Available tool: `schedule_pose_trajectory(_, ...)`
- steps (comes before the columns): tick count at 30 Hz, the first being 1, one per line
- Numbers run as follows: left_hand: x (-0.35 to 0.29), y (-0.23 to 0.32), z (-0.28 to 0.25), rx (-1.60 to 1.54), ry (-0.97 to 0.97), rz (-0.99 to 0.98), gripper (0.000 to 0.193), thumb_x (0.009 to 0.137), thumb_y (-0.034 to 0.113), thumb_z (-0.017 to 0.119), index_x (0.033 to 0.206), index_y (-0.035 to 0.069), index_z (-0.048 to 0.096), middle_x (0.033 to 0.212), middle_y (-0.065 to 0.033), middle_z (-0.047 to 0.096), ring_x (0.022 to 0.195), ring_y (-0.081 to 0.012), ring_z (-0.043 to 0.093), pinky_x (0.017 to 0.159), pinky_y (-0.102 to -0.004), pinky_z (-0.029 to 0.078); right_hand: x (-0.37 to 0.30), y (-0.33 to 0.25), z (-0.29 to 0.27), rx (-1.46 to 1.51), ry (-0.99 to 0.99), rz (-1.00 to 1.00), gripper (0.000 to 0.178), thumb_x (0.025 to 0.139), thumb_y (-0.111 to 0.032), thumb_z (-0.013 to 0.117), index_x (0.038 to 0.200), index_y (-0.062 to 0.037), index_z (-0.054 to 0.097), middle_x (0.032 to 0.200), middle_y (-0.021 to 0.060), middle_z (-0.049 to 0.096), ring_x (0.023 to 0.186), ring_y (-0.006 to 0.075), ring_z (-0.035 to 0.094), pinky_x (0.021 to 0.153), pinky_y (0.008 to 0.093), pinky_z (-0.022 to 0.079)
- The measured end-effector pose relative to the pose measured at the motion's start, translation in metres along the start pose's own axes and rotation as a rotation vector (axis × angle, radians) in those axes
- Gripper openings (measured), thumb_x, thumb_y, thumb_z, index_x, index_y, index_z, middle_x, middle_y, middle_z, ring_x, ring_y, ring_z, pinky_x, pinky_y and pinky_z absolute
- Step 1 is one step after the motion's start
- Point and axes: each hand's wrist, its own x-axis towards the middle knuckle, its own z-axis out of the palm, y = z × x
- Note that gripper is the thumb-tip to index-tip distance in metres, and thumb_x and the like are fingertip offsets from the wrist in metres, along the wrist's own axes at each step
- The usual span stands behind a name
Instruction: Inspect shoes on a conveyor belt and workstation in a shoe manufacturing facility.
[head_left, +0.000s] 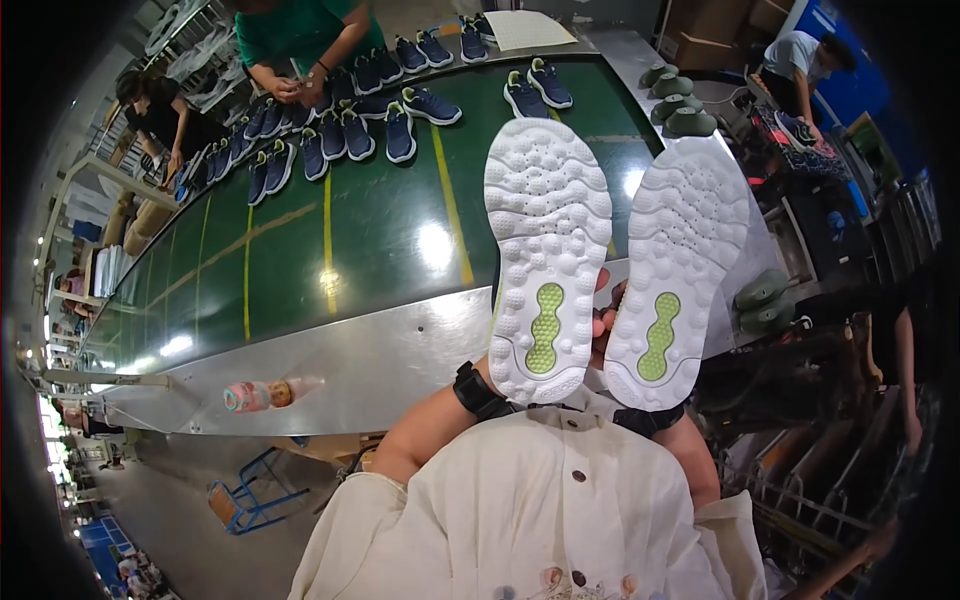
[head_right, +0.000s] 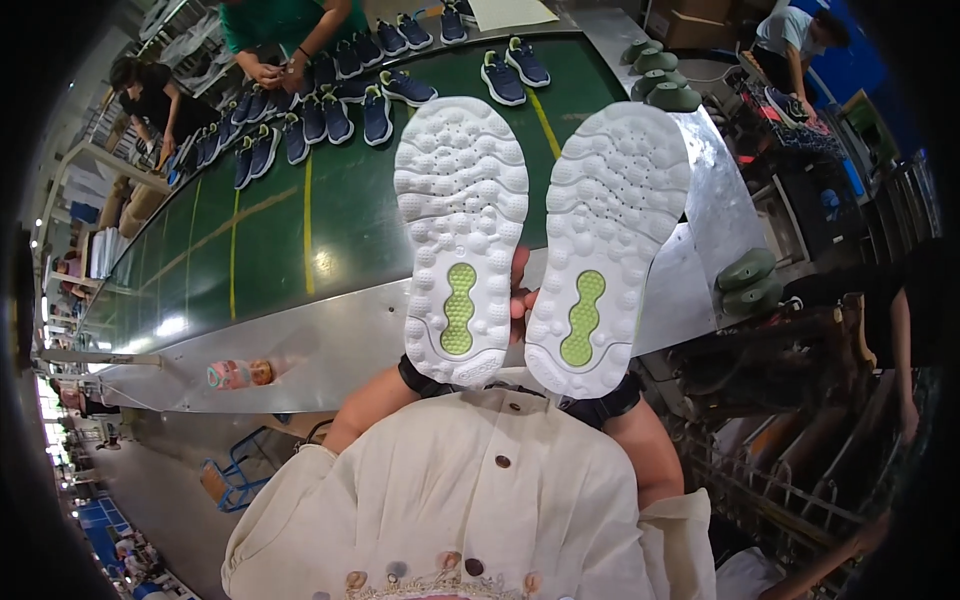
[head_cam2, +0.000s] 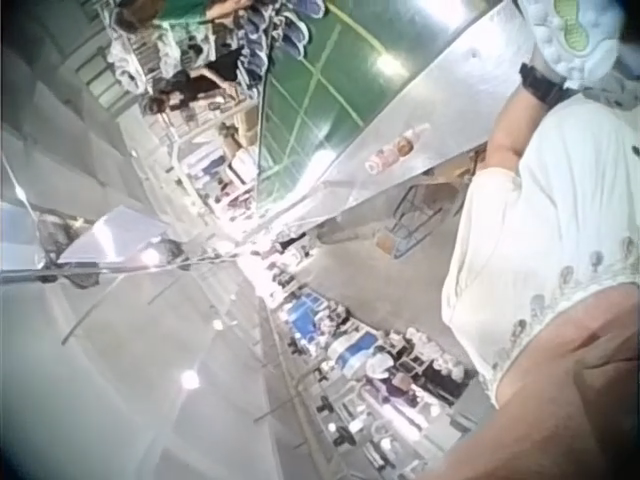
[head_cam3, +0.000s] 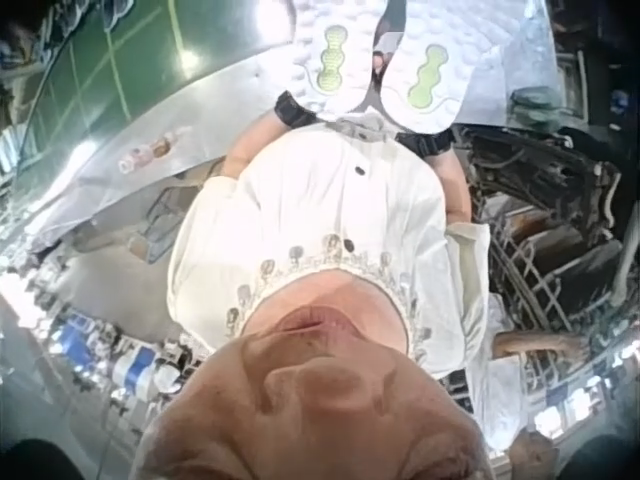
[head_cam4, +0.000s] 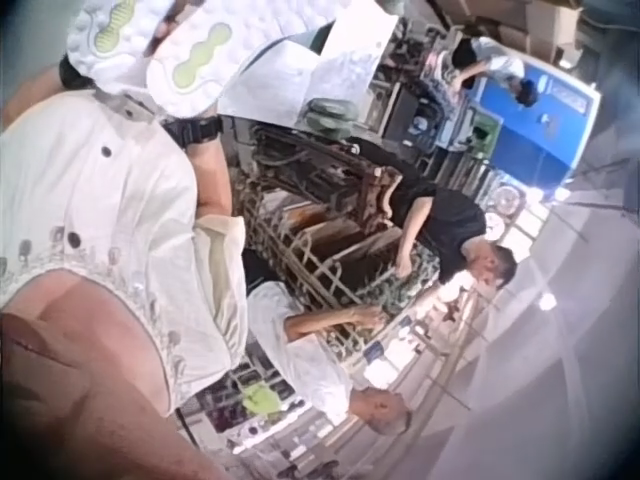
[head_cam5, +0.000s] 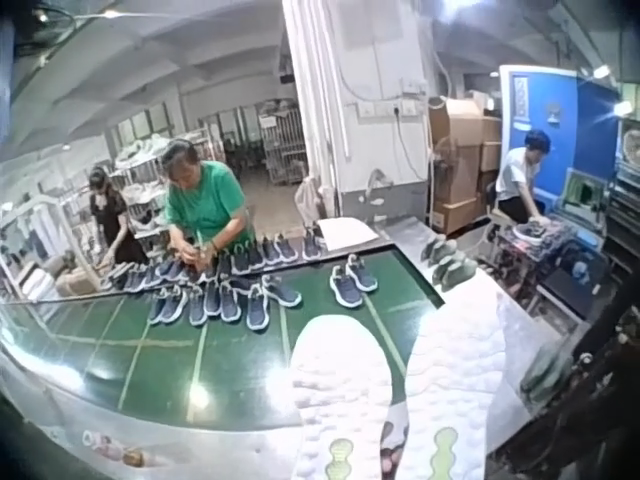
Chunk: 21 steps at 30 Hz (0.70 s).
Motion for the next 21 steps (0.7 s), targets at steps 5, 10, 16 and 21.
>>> schedule_pose_trajectory(5, 0.004, -0.008, 0.002, 0.219, -0.084, 0.072, 0.057, 0.086, 0.045, 0.040, 0.132, 0.012, 0.031, 0.120, -0.0104, 0.048, 0.095, -0.0261, 0.053, 0.076, -0.0406, 0.043, -0.006, 0.001, -0.021, 0.102, -0.049, 0.025, 0.060, 0.082, -0.054, 0.036, 0.105, -0.0006, 0.051, 0.094, 0.0180, 0.058, 0.089, 0.0300, 0.054, 0.078, 0.0468, 0.044)
schedule_pose_trajectory(10, 0.011, -0.017, 0.014, 0.181, -0.036, 0.035, 0.050, 0.089, 0.039, 0.036, 0.131, 0.012, 0.031, 0.126, -0.0074, 0.044, 0.091, -0.0275, 0.057, 0.078, -0.0476, 0.046, -0.006, -0.006, -0.054, 0.288, -0.038, 0.010, 0.054, 0.083, -0.052, 0.036, 0.109, -0.0064, 0.049, 0.094, 0.0154, 0.059, 0.090, 0.0302, 0.054, 0.080, 0.0494, 0.043)
schedule_pose_trajectory(16, 0.018, -0.019, 0.023, 0.413, 0.011, 0.000, 0.050, 0.089, 0.035, 0.039, 0.130, 0.007, 0.030, 0.124, -0.0091, 0.044, 0.092, -0.0263, 0.057, 0.079, -0.0480, 0.046, -0.013, -0.015, -0.037, 0.064, 0.046, 0.002, 0.050, 0.084, -0.051, 0.036, 0.110, -0.0104, 0.046, 0.093, 0.0146, 0.059, 0.092, 0.0325, 0.053, 0.083, 0.0528, 0.041)
schedule_pose_trajectory(21, 0.009, -0.018, 0.011, 0.362, 0.149, 0.061, 0.050, 0.088, 0.033, 0.042, 0.128, 0.004, 0.032, 0.111, -0.0131, 0.051, 0.095, -0.0259, 0.055, 0.082, -0.0449, 0.045, -0.019, -0.015, -0.003, -0.025, 0.023, -0.054, 0.050, 0.084, -0.051, 0.037, 0.110, -0.0090, 0.045, 0.090, 0.0157, 0.059, 0.090, 0.0325, 0.051, 0.082, 0.0514, 0.042)
